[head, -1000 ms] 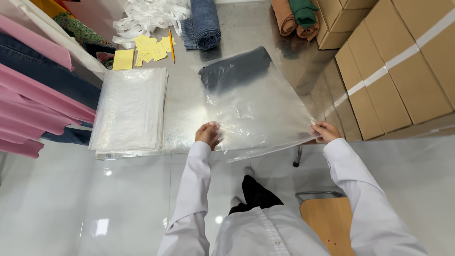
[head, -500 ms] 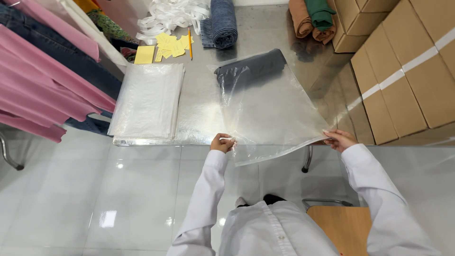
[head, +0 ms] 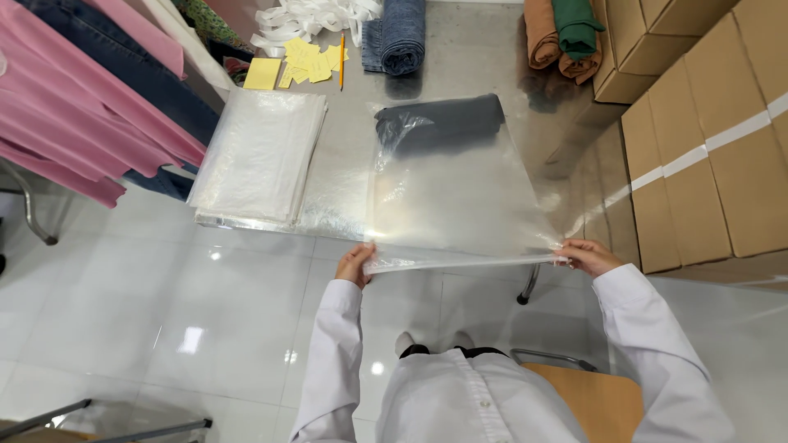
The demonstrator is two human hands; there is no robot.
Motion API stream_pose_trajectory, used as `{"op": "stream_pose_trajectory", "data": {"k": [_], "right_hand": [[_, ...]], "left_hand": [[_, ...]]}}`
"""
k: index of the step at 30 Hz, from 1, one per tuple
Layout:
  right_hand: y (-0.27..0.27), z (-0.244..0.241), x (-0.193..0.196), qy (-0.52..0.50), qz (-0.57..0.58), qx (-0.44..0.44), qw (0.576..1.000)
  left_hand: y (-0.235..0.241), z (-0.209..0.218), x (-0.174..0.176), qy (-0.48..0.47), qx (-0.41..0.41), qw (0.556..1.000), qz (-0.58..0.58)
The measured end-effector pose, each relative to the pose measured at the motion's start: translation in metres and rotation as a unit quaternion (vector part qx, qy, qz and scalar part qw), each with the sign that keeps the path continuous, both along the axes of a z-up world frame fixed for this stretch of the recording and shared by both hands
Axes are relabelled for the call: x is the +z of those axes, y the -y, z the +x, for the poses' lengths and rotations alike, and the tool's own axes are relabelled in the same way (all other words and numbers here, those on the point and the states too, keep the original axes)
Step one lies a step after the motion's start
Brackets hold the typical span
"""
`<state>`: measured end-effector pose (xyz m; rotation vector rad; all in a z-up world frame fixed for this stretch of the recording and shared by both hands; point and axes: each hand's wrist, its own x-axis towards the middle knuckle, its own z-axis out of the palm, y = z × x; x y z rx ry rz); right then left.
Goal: The person places a folded dark garment into a clear plastic bag and seals it. They then place the packaged item into a cardboard box, close the box, and secure it by tying a white ribbon around it.
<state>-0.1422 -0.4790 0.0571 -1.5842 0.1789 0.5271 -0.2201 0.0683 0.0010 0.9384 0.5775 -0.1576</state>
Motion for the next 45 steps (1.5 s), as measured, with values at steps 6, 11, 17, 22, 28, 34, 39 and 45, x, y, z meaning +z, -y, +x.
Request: {"op": "stream_pose_trajectory", "data": {"k": [6, 11, 17, 22, 28, 34, 39, 45], "right_hand": [[-0.022, -0.007, -0.005, 0.011, 0.138, 0.027, 0.990], [-0.047, -0.020, -0.030, -0.010, 0.237, 0.032, 0.971], [-0.054, -0.039, -0.043, 0.015, 0.208, 0.047, 0.977], [-0.059, -0.049, -0.021, 0.061, 0.179, 0.090, 0.978], [-0.069, -0.057, -0.038, -0.010, 0.255, 0.069, 0.964], [-0.087, -0.069, -0.008, -0.061, 0.332, -0.007, 0.941], [-0.099, -0.073, 0.013, -0.035, 0.326, -0.057, 0.943], [-0.100, -0.074, -0.001, -0.042, 0.300, -0.089, 0.949]], "left_hand": [[0.069, 0.002, -0.022, 0.000, 0.097, 0.973, -0.208], [0.211, -0.018, 0.077, 0.087, -0.110, 0.968, -0.210], [0.301, -0.003, 0.067, 0.134, -0.287, 0.948, -0.032], [0.299, -0.006, 0.090, 0.112, -0.299, 0.946, 0.054], [0.298, -0.010, 0.073, 0.115, -0.296, 0.948, -0.001], [0.320, 0.000, 0.022, 0.074, -0.158, 0.982, -0.069], [0.323, -0.002, 0.031, 0.065, -0.085, 0.991, -0.081], [0.328, -0.012, 0.042, 0.033, -0.034, 0.996, -0.074]]}}
